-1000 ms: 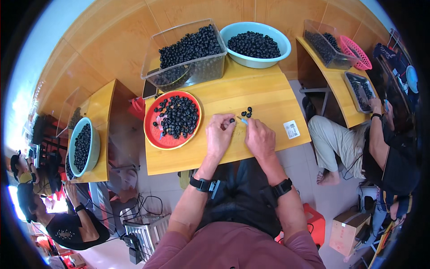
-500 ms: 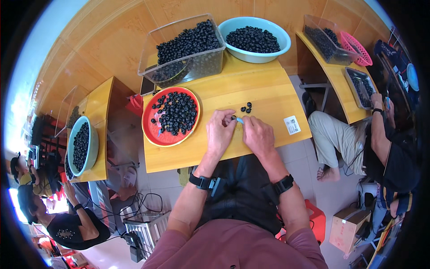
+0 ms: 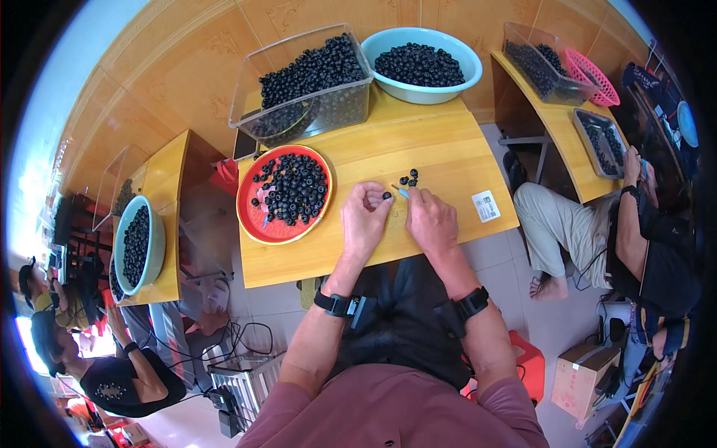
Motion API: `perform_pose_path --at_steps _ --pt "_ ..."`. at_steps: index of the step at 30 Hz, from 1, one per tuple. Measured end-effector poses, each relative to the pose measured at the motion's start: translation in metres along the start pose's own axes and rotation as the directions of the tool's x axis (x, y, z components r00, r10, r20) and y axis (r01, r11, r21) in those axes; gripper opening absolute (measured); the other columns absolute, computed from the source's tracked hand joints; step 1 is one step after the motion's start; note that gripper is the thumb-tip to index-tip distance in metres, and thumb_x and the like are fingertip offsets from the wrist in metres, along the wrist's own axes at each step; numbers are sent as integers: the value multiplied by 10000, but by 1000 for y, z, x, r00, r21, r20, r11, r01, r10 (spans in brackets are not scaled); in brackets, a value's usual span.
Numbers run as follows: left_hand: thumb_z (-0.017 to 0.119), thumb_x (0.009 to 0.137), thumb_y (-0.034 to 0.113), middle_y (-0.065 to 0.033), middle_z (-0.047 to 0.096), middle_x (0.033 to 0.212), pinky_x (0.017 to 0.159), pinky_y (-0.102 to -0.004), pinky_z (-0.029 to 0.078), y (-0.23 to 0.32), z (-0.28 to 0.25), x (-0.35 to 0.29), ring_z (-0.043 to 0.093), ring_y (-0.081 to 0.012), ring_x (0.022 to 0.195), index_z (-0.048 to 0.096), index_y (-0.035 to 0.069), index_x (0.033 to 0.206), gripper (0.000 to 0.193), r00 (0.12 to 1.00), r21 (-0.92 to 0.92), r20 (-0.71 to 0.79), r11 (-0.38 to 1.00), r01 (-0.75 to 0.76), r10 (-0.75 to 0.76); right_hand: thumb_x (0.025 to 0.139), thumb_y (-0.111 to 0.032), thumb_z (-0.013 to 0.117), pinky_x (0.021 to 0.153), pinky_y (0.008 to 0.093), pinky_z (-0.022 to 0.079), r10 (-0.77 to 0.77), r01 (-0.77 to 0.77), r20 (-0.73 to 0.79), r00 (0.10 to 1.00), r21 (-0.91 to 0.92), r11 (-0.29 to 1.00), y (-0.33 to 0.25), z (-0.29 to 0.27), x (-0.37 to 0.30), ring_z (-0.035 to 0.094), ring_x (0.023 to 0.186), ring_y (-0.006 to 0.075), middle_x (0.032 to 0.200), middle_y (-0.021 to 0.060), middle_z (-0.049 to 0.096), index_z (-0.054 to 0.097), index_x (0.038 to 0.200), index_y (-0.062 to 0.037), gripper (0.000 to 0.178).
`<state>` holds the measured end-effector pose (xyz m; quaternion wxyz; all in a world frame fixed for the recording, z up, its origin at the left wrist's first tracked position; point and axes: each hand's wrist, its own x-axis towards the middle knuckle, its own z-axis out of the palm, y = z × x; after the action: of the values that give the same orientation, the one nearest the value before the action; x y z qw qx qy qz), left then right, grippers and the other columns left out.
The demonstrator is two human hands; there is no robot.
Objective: Sorting small black objects from one container to another using hands and tweezers.
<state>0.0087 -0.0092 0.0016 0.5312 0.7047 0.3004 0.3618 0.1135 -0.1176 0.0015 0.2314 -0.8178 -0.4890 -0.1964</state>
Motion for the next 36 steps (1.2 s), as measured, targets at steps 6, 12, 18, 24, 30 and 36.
perform_pose_path --at_steps 6,12,18,24,30,36 --pt "810 855 18 -63 691 939 727 -253 539 7 -3 -1 655 -105 790 719 -13 1084 248 999 96 6 994 -54 54 837 -74 642 586 405 574 -11 11 8 1000 1 1000 0 -1 -2 702 692 272 757 98 637 637 915 -61 79" --pt "804 860 12 -65 661 945 708 -253 521 5 -3 -1 640 -112 774 746 -13 1029 180 993 75 4 990 -118 118 842 -79 640 586 409 573 -11 11 -10 1000 1 1000 0 -1 -2 701 689 273 746 99 627 638 911 -61 71" --pt "815 855 11 -53 655 940 691 -248 512 2 -4 0 620 -95 756 730 -12 1035 200 988 85 6 984 -156 156 849 -85 639 584 411 572 -6 6 5 1000 -3 1000 0 -2 -2 702 690 274 744 97 628 638 904 -63 59" --pt "815 867 21 -44 677 953 703 -232 528 3 -2 0 624 -75 760 704 -33 1048 219 999 49 29 998 39 -41 849 -83 639 591 409 571 -8 8 -12 1000 -2 1000 0 -3 -2 702 693 274 751 97 630 635 898 -65 53" --pt "762 882 -2 -76 669 1018 759 -238 547 0 -2 0 658 -104 830 719 -30 1083 207 996 17 7 996 -92 92 848 -78 642 592 406 570 -8 8 -5 1000 -3 1000 0 -2 -2 700 692 272 751 97 628 633 902 -66 57" --pt "757 872 -3 -105 656 1057 753 -284 558 7 -4 1 679 -173 841 746 1 1077 206 995 105 -16 990 -92 94 851 -73 638 587 402 568 -14 14 -19 1000 5 1000 0 -2 -2 697 686 269 752 94 625 632 904 -68 54"
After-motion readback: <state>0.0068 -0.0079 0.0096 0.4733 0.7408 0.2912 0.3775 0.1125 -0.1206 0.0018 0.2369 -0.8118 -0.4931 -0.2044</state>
